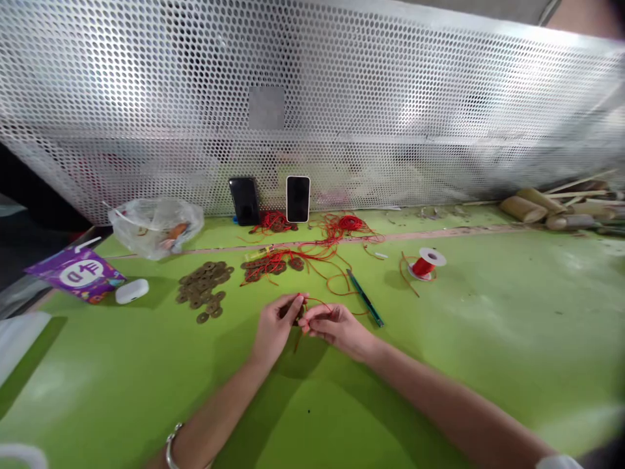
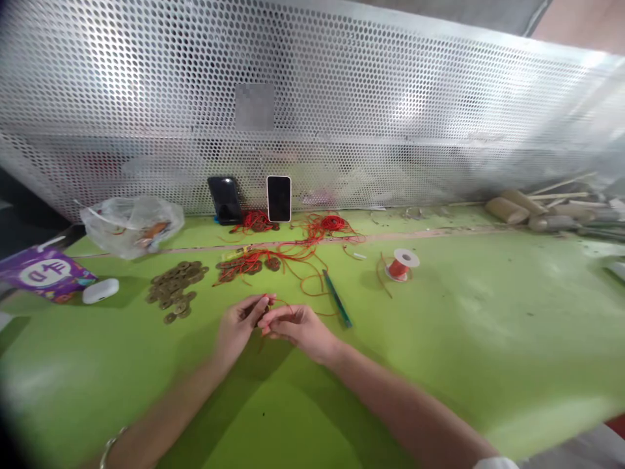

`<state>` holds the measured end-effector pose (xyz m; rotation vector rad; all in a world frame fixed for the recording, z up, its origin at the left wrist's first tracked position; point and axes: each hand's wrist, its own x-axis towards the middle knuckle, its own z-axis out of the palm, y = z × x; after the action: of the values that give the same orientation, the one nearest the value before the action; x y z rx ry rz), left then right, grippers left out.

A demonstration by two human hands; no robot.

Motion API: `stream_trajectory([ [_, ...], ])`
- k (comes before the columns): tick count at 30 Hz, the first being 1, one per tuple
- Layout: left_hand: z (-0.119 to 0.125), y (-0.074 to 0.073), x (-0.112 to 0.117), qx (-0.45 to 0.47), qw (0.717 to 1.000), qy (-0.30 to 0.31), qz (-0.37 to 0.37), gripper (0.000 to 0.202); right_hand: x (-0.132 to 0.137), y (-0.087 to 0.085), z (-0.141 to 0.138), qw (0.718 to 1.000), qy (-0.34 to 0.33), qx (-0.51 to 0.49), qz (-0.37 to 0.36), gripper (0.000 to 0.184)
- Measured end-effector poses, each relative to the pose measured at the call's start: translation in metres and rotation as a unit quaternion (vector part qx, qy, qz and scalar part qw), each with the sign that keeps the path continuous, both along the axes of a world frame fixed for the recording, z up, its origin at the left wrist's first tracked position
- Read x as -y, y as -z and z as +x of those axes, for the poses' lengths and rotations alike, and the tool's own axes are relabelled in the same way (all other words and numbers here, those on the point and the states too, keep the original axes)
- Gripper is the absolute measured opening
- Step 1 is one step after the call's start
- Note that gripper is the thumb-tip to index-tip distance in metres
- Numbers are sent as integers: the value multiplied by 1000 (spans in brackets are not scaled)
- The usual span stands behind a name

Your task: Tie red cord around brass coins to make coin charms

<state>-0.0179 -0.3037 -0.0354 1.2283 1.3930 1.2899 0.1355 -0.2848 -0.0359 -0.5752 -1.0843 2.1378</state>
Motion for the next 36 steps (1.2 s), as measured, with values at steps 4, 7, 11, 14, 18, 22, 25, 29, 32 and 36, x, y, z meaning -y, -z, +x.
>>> stream_trajectory([
  [4,2,-1,1,-3,1000,-5,-9,33,-1,3,-1,999,44,10,28,20],
  [7,3,0,1,-1,1000,-9,2,30,-1,6,-2,989,99,63,89,20],
  [11,4,0,1,4,1000,-11,9,28,-2,8,-3,978,129,104,130,24],
  [14,4,-2,2,8,1000,-5,5,27,-4,6,-1,976,129,110,135,26],
  [18,4,-4,3,3,1000,0,11,25,-5,6,0,971,140,122,152,23],
  [22,4,-5,3,-6,1000,4,15,26,-6,9,0,967,145,133,160,22],
  [25,4,-4,4,-15,1000,10,15,27,-6,10,-2,966,139,135,169,23],
  [29,4,-2,4,-26,1000,7,13,27,-6,8,-1,959,154,146,188,22],
  [32,3,0,4,-24,1000,5,7,27,-8,6,1,953,172,170,181,21],
  [36,3,2,4,-36,999,-5,10,27,-8,5,5,915,213,243,242,18],
])
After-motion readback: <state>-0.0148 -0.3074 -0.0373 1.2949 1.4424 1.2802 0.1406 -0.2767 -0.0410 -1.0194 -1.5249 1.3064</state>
